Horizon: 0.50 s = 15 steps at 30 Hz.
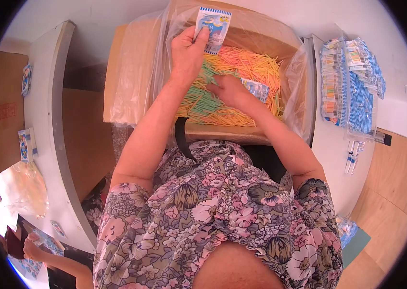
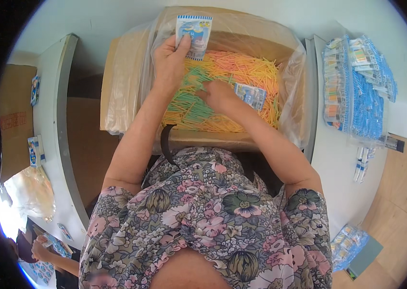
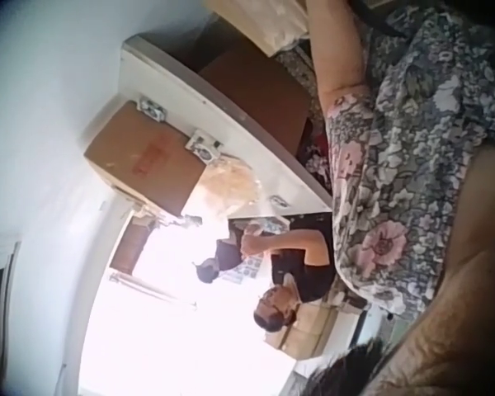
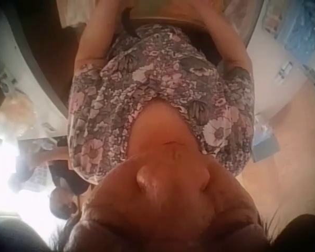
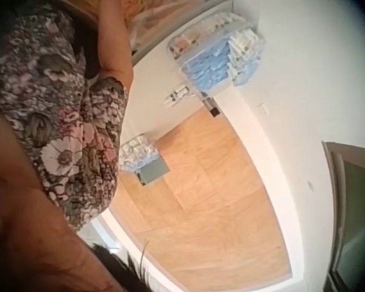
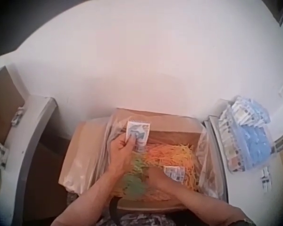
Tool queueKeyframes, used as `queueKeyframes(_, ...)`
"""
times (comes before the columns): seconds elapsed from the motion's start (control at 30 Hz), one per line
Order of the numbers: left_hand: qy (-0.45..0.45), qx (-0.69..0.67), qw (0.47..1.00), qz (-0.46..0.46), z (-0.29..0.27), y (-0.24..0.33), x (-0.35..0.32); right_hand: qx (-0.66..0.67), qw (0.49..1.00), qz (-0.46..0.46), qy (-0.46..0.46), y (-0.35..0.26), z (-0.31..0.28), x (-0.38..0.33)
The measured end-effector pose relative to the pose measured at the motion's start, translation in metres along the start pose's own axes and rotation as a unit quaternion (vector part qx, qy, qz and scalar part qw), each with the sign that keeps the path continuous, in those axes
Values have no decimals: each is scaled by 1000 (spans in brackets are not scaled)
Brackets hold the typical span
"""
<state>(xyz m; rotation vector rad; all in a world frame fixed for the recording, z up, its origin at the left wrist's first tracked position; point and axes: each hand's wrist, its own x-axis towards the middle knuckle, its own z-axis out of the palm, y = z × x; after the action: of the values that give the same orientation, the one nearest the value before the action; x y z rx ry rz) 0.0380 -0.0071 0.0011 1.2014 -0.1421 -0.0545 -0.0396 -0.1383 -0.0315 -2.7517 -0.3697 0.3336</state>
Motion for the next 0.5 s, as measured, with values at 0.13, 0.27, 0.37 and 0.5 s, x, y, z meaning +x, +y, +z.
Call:
queueKeyframes(0.13, 23, -40, 999, 7, -1, 3, -1, 546, 804, 216, -91, 17, -5, 10)
queueKeyframes(0.27, 37, -36, 999, -5, -2, 2, -2, 718, 614, 328, -24, 30, -12, 34)
queueKeyframes(0.37, 24, -27, 999, -8, -2, -1, -2, 736, 626, 258, -5, 55, -5, 67)
queueKeyframes(0.5, 13, -52, 998, -32, 2, -1, -2, 750, 587, 304, 25, 74, -3, 80)
